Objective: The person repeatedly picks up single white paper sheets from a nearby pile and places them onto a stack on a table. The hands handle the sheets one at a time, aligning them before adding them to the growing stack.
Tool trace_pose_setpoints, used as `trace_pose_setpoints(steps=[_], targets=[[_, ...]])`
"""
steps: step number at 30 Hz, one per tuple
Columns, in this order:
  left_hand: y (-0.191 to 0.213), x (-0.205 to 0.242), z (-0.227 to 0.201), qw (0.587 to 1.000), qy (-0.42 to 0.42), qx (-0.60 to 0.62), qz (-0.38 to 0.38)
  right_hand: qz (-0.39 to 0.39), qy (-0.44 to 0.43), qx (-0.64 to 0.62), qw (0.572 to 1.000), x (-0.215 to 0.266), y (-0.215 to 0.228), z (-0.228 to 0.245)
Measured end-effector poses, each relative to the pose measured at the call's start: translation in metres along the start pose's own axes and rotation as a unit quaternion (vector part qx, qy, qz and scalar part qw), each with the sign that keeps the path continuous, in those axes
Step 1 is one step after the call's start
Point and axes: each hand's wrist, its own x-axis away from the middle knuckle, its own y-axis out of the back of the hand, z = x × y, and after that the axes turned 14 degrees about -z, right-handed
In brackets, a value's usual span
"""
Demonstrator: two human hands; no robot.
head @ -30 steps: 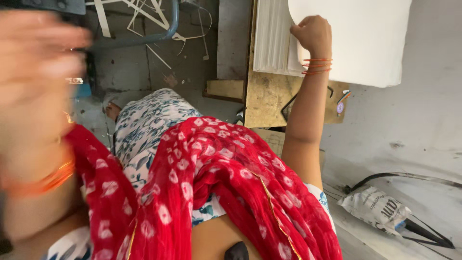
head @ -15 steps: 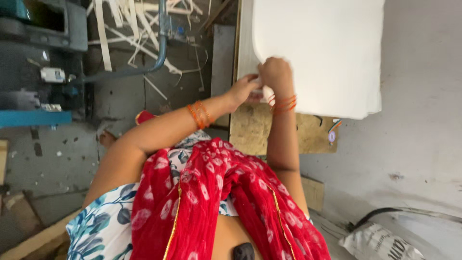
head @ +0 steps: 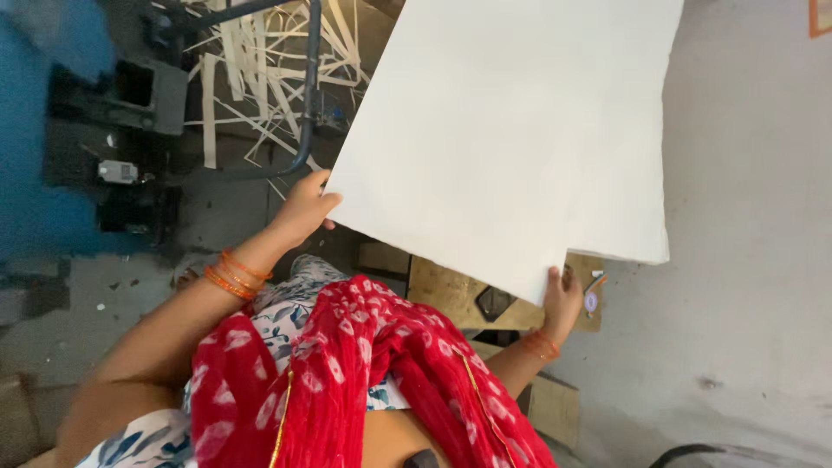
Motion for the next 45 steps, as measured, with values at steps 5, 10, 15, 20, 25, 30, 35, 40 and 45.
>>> trace_pose_setpoints(steps=[5,10,15,20,25,30,35,40,45], targets=[[0.048,0.021,-0.052,0.992,-0.073,-0.074,-0.073,0.069,-0.143,-0.199,0.967,0.046,-0.047,0.005],[0.118,0.009,-0.135,0.909,-0.309,-0.225,-0.165,0.098,-0.067,-0.303,0.945,0.057,-0.114,0.131],[0.251,0.018,-0.165,0.871,-0.358,-0.196,-0.274,0.192,0.006,-0.407,0.893,0.091,-0.213,0.247],[0.402,0.002,-0.114,0.856,-0.327,-0.104,-0.386,0.27,-0.013,-0.445,0.854,0.129,-0.329,0.318],[0.516,-0.059,-0.005,0.775,-0.335,-0.15,-0.513,0.365,0.035,-0.375,0.851,0.178,-0.416,0.354],[0.568,-0.081,0.095,0.76,-0.093,-0.234,-0.599,0.429,0.026,-0.23,0.873,0.229,-0.427,0.366],[0.613,-0.057,0.142,0.744,-0.047,-0.238,-0.623,0.469,0.003,-0.139,0.872,0.262,-0.401,0.376],[0.632,-0.065,0.144,0.732,-0.074,-0.175,-0.654,0.504,0.022,-0.129,0.854,0.271,-0.397,0.392],[0.636,-0.039,0.142,0.728,-0.091,-0.191,-0.652,0.458,0.05,-0.177,0.87,0.204,-0.36,0.354]])
